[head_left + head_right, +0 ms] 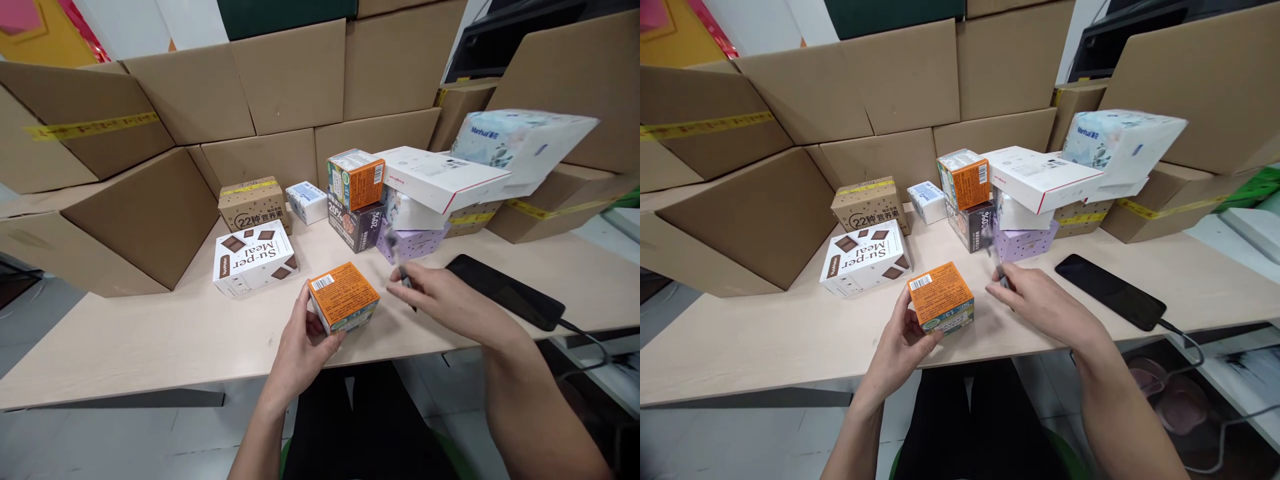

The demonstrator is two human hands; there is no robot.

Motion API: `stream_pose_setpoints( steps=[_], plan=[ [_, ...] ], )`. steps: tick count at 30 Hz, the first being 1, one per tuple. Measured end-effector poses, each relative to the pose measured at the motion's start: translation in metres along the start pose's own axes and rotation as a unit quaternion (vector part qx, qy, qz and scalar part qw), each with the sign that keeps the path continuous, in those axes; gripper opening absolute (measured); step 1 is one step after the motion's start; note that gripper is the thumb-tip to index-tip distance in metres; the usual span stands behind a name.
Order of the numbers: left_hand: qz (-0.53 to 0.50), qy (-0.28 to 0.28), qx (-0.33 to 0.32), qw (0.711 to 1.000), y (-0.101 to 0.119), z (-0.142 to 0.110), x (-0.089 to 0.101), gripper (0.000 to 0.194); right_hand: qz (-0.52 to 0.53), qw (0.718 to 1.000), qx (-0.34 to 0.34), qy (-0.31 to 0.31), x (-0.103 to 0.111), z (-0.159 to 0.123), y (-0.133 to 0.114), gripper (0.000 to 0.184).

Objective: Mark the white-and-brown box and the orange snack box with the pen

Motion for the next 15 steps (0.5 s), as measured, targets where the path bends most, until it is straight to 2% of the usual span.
stream_pose_setpoints(
  steps=[2, 4, 10, 13, 15],
  plan=[
    [0.000, 0.000, 0.003, 1.000, 0.000, 0.000, 0.000, 0.088, -0.073, 0.996, -0.029, -0.050, -0.012, 0.003, 0.016, 0.028],
    [-0.006, -0.001, 0.006, 1.000, 0.000, 0.001, 0.000, 0.091, -0.114, 0.990, -0.055, -0.056, -0.020, 0.007, 0.028, 0.028],
    [-0.010, -0.007, 0.005, 1.000, 0.002, 0.002, 0.000, 0.091, -0.214, 0.965, -0.148, -0.021, -0.028, 0.016, 0.038, 0.023],
    [0.000, -0.002, -0.004, 1.000, 0.002, 0.002, 0.001, 0.089, -0.217, 0.966, -0.142, 0.017, -0.023, 0.010, 0.038, 0.029],
    [0.003, -0.001, -0.005, 1.000, 0.001, 0.002, 0.001, 0.089, -0.221, 0.964, -0.135, 0.067, -0.009, -0.005, 0.047, 0.036]
  ],
)
Point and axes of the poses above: each hand's wrist, its own z-axis towards the middle knuckle, its own x-axis out of the back of the hand, y = z × x, the point moved 9 cm from there along z, towards the middle knuckle, and after that the axes turned 12 degrees about -y, right-handed, at the moved point
